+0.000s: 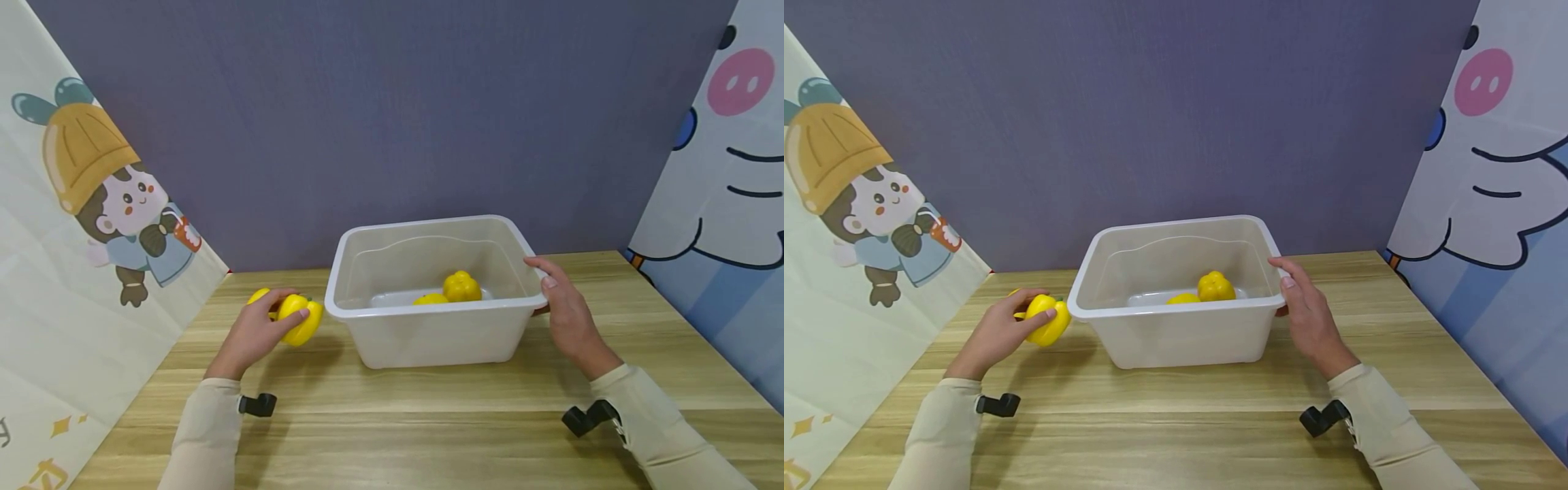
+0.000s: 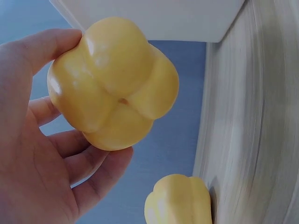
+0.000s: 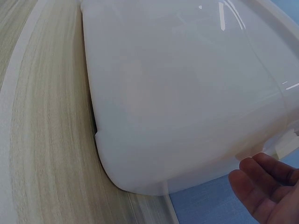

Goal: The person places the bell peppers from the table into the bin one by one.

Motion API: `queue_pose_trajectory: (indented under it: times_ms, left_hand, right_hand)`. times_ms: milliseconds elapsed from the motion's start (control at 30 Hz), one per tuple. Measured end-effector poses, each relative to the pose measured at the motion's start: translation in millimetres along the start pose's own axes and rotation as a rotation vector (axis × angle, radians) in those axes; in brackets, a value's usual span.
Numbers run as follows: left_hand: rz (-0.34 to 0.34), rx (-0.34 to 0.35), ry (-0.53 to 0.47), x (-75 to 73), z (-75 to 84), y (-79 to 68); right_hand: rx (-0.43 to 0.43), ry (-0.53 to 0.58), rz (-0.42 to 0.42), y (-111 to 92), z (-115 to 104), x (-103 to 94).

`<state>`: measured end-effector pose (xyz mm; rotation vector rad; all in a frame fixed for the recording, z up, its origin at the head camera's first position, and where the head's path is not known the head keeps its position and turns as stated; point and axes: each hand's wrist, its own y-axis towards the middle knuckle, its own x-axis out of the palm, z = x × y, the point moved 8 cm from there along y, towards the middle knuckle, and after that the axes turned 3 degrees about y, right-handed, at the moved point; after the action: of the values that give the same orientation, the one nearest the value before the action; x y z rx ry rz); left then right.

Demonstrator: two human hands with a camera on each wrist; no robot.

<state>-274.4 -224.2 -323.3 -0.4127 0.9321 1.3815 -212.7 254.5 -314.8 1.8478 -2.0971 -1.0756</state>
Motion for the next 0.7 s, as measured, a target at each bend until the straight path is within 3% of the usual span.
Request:
queue_pose_trajectory:
  times_ms: [467, 700]
  left_hand:
    - [-0.029, -0.013, -0.067, -2.0, 8.6, 1.6]
    - [-0.009, -0.017, -0.071, -10.9, 11.3, 2.2]
  right_hand:
    - [0.004, 0.006, 0.007, -1, 1, -2.1]
    - [0.004, 0.055, 0.027, 0, 2, -0.8]
